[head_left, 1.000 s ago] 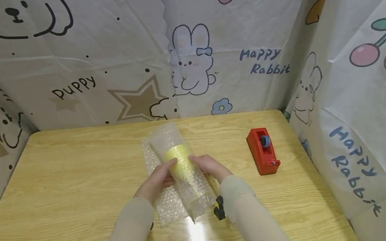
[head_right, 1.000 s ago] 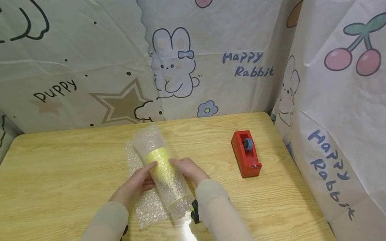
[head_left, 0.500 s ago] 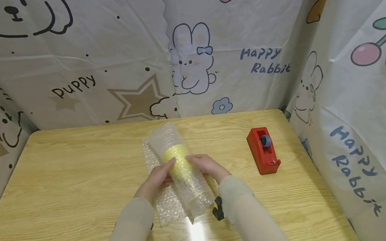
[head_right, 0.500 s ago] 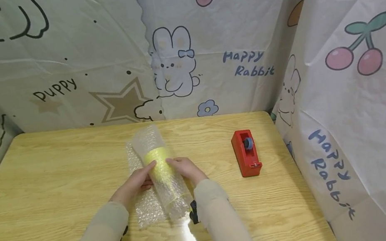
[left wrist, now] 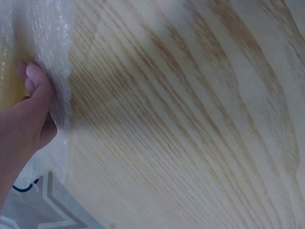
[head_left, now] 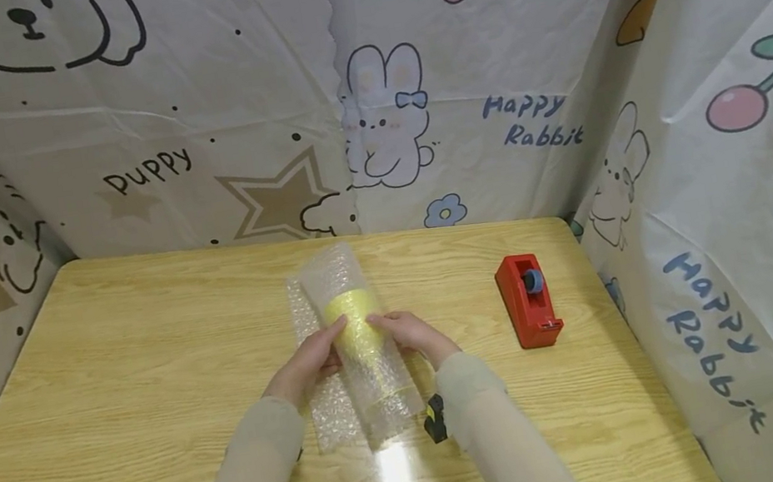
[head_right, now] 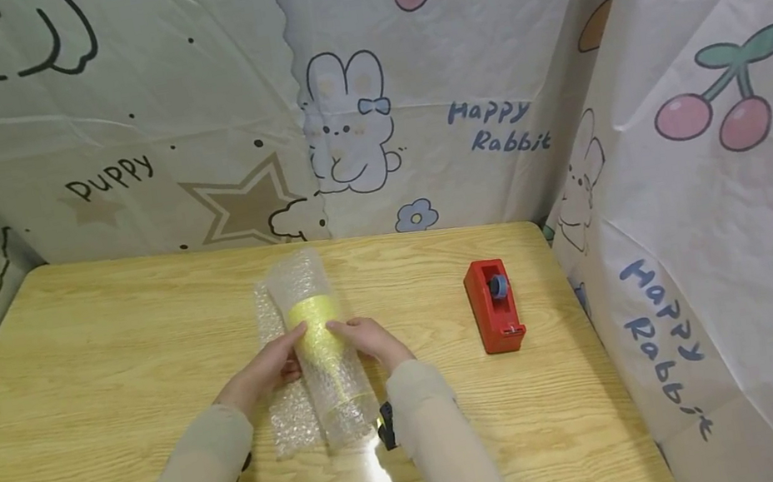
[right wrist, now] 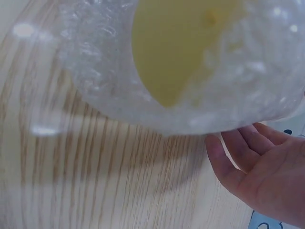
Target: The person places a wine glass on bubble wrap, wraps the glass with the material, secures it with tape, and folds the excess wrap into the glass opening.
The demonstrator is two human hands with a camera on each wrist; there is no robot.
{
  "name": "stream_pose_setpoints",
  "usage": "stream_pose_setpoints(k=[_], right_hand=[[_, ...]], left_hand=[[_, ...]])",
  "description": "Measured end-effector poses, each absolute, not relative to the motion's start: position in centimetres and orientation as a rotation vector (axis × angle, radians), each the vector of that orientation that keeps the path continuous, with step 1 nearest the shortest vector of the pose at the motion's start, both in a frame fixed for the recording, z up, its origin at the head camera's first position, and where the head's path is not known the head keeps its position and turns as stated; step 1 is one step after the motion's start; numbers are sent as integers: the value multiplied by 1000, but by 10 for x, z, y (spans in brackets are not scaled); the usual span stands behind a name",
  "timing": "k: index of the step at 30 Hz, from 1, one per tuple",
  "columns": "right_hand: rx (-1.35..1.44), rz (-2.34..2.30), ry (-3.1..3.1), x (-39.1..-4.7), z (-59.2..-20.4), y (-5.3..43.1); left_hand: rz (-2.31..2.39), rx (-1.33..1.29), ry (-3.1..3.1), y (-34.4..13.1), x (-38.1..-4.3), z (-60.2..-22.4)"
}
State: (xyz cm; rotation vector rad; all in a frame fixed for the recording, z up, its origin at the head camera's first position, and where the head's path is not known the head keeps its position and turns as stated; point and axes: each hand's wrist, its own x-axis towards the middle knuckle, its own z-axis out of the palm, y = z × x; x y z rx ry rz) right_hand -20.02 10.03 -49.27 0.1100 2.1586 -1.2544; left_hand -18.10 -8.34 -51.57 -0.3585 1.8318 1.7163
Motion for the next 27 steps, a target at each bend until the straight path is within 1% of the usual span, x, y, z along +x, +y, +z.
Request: stream_pose_setpoints(k=[4, 10, 20, 27], right_hand=[[84, -1245, 2184, -199, -493, 97], [76, -1248, 2202, -199, -492, 94], [127, -1297, 2183, -196, -491, 86], [136, -1291, 2193, -194, -489, 80]], left_hand=[[1749, -287, 1794, -88, -179, -515], [1773, -254, 1751, -90, -179, -514], [1857, -355, 1781, -87, -174, -517], [1823, -336, 1848, -90, -173, -521]])
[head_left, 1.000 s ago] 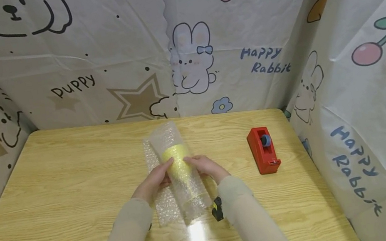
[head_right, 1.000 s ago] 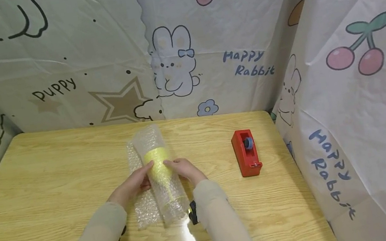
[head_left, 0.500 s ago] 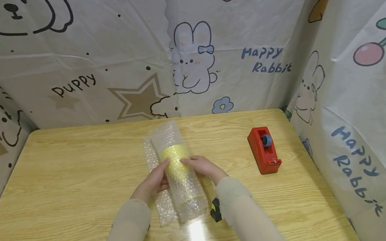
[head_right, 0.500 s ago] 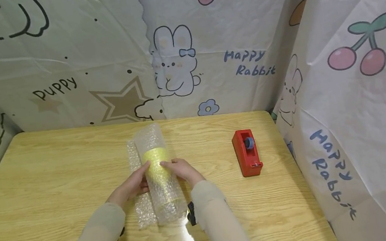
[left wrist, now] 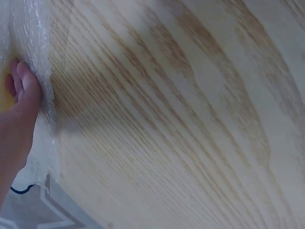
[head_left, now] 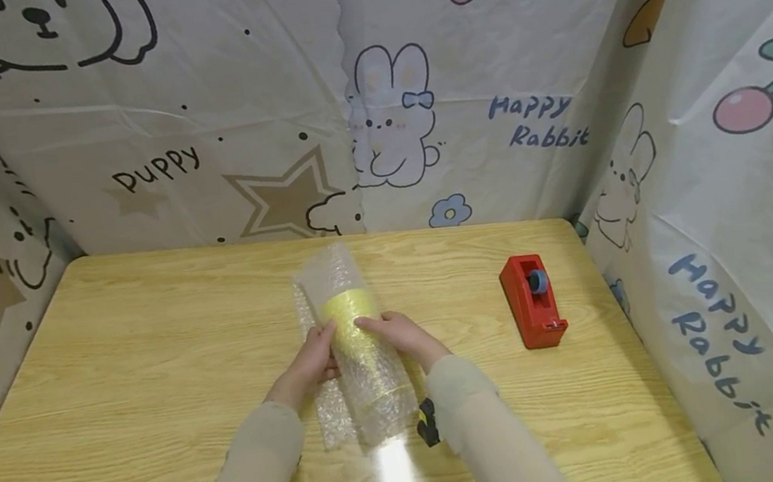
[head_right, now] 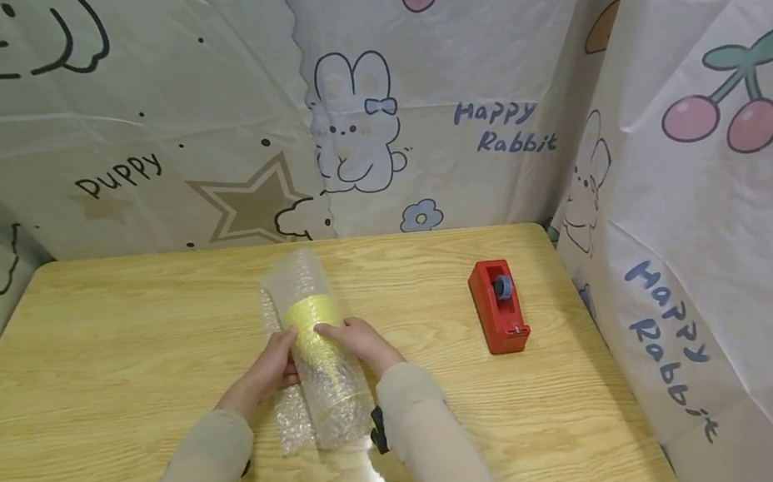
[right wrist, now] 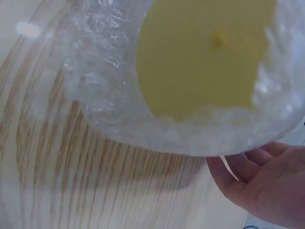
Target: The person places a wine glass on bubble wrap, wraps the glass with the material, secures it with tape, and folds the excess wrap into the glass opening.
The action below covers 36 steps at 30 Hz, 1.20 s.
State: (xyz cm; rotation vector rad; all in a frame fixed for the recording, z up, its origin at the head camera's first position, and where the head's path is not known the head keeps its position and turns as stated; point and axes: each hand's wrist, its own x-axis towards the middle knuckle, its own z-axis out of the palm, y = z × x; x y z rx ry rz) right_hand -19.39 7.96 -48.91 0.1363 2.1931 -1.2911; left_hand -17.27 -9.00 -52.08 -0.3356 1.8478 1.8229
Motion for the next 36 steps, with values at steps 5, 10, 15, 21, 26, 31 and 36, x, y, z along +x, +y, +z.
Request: stream_pose_setpoints(k=[5, 10, 15, 21, 26, 31, 36], right_hand=[[137, -1304, 2201, -192, -489, 77], [114, -1277, 2205, -189, -490, 76], [60, -1234, 2206, -189, -486, 79], [47, -1244, 2183, -191, -488, 81], [95, -1255, 2188, -188, -490, 76], [158, -1278, 2211, -185, -491, 70], [137, -1266, 2252, -181, -492, 62]], left_hand=[[1839, -347, 1804, -92, -173, -522], [1824, -391, 1792, -98, -172, -522], [1840, -399, 1800, -100, -172, -522], [1868, -400, 1836, -96, -172, -522], [1827, -405, 1897, -94, -173, -524], [1702, -390, 2017, -96, -172, -523], [1636, -348, 2085, -101, -171, -519]])
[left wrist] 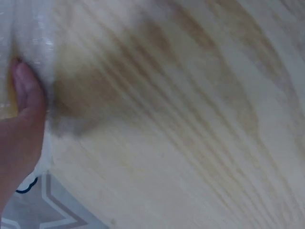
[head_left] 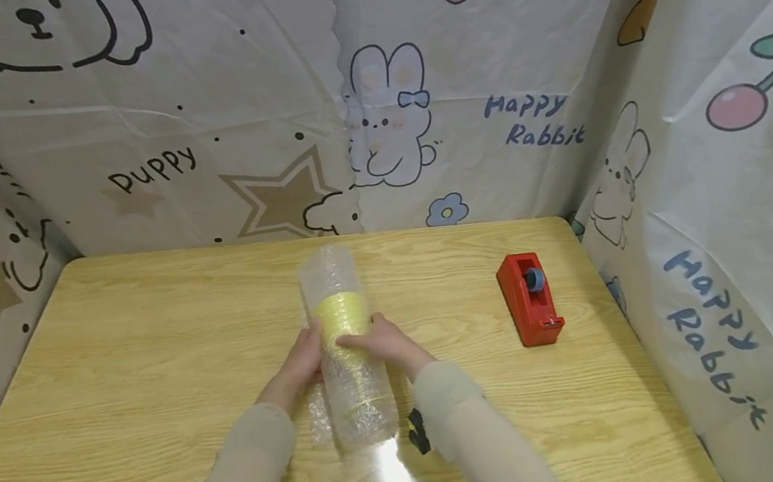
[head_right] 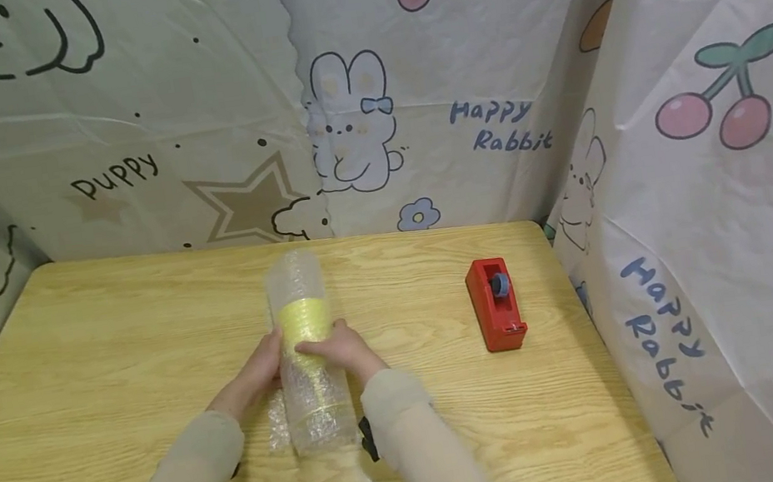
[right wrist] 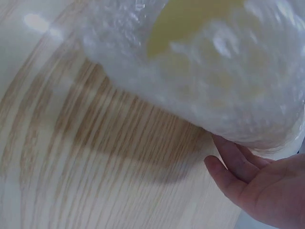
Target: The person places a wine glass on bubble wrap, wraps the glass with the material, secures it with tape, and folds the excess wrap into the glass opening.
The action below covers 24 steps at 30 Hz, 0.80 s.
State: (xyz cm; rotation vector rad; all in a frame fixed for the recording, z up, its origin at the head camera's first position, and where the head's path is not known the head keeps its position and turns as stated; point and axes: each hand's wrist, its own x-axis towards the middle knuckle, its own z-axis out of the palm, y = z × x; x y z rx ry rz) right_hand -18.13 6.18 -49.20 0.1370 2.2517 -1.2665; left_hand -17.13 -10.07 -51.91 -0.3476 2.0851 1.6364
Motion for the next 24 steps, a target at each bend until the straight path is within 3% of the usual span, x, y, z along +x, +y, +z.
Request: stream_pose_setpoints(k=[12, 24], right_hand=[[93, -1225, 2253, -179, -491, 60], [-16, -1234, 2136, -182, -488, 65]], left_hand=[[1321, -282, 2240, -105, -174, -503], [1448, -308, 2212, -113, -175, -499]])
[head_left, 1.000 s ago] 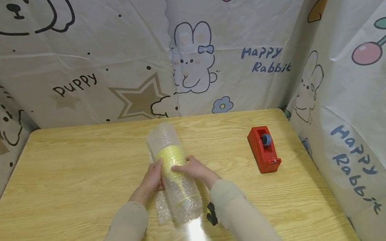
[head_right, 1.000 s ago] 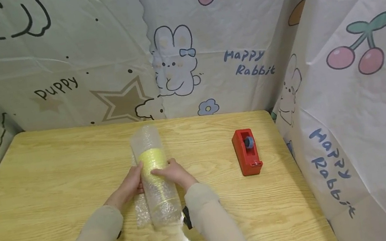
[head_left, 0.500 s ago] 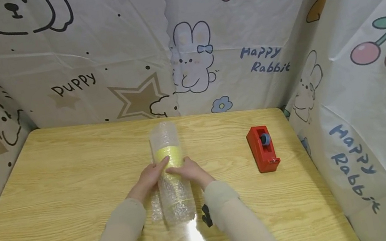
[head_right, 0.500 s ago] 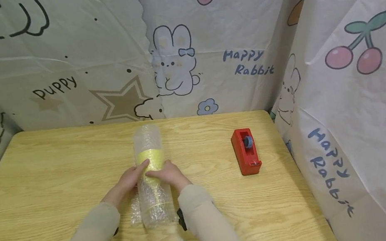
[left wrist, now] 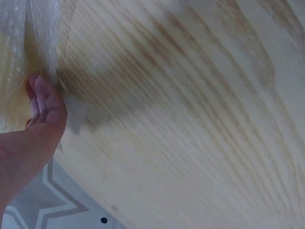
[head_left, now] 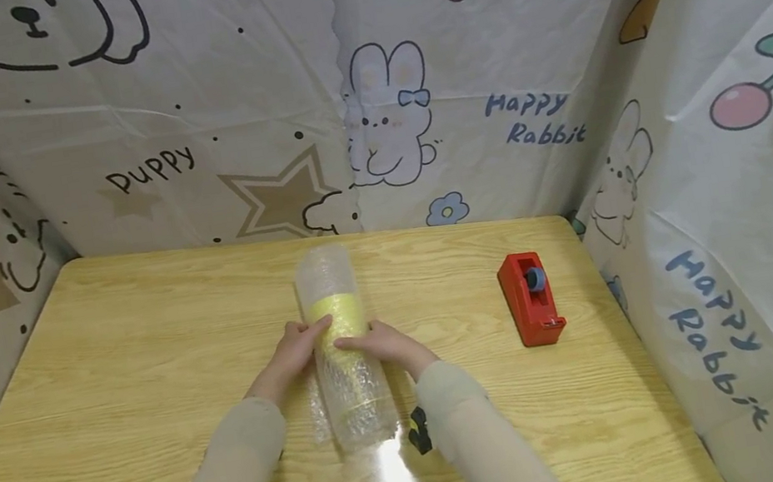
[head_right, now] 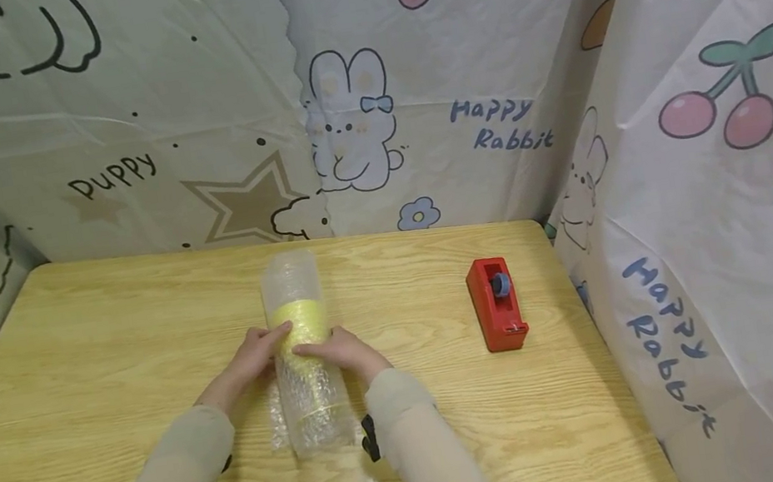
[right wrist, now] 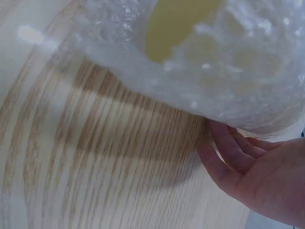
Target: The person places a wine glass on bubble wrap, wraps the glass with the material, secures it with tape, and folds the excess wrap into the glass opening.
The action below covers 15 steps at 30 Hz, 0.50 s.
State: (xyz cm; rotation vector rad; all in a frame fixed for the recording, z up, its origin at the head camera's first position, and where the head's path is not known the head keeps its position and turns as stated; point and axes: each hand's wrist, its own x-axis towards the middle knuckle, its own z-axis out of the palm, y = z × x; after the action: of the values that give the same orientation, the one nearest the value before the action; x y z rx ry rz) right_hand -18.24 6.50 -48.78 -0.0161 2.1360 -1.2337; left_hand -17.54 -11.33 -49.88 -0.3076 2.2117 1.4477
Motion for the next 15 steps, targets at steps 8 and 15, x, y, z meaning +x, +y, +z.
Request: stream_pose_setpoints(k=[8, 15], right_hand=[[-37, -1241, 2106, -182, -490, 63], [-34, -1162, 2180, -180, -491, 59]], left_hand=[[1409, -197, 2202, -122, -175, -494], [1197, -171, 2324, -118, -178, -483]])
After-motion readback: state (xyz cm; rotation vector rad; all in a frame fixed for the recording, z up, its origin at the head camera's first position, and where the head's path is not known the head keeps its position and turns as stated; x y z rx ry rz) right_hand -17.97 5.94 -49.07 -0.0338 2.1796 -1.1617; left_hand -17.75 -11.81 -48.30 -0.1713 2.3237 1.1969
